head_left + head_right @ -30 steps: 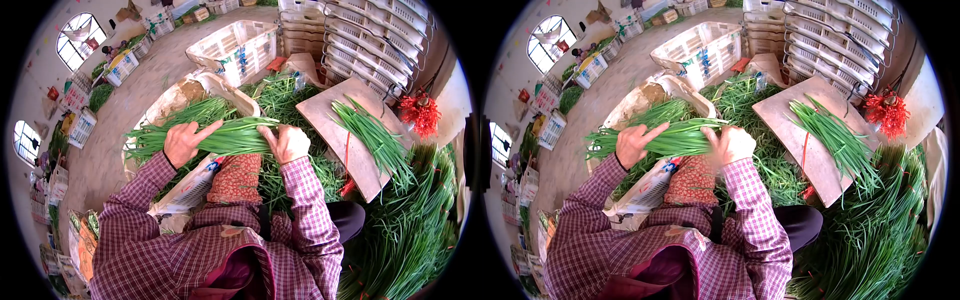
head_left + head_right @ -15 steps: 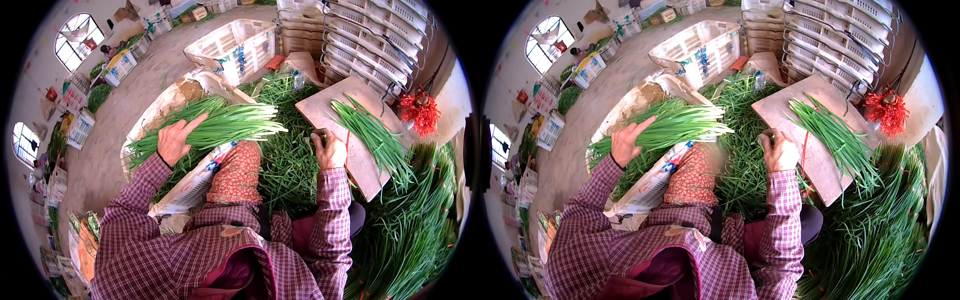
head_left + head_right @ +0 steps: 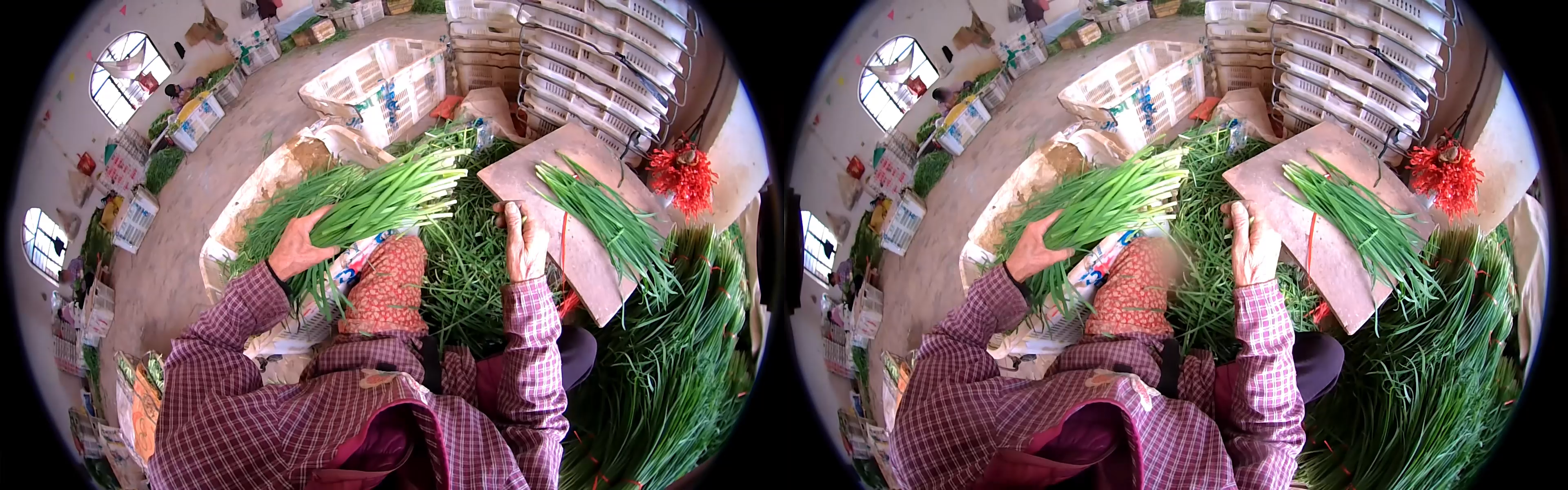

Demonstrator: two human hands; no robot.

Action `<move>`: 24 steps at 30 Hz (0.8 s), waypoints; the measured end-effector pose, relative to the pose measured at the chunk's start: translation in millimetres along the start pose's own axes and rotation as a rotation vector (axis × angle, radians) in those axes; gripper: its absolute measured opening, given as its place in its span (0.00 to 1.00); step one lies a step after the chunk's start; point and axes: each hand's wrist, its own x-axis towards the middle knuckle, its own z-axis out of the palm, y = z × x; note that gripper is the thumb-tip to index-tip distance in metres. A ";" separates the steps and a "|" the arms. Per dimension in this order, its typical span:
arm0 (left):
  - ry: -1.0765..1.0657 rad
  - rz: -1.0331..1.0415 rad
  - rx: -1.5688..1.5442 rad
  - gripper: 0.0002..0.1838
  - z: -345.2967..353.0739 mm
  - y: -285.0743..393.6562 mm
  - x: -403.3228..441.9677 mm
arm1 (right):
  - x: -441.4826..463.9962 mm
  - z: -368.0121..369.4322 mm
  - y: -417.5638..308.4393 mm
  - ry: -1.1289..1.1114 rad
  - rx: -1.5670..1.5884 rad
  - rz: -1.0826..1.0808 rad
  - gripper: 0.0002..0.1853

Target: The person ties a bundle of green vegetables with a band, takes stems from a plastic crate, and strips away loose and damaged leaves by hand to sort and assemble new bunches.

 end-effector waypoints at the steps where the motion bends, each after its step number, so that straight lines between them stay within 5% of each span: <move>1: -0.007 -0.009 -0.088 0.37 4.8 -5.4 0.6 | -2.4 -0.1 -1.7 -0.024 -0.001 -0.002 0.14; 9: -0.089 -0.161 -0.373 0.36 15.1 11.8 -0.1 | -20.3 28.8 -34.6 -0.273 -0.289 -0.073 0.12; 13: -0.082 -0.216 -0.454 0.34 16.1 8.0 -2.6 | -13.7 19.1 -26.3 -0.178 -0.246 -0.260 0.06; 18: -0.094 -0.288 -0.522 0.34 15.8 13.0 -3.2 | -6.6 12.8 -33.5 -0.073 -0.265 -0.241 0.11; 24: -0.110 -0.225 -0.565 0.32 27.4 18.0 -4.2 | -4.7 61.1 -41.2 -0.365 -0.384 0.060 0.22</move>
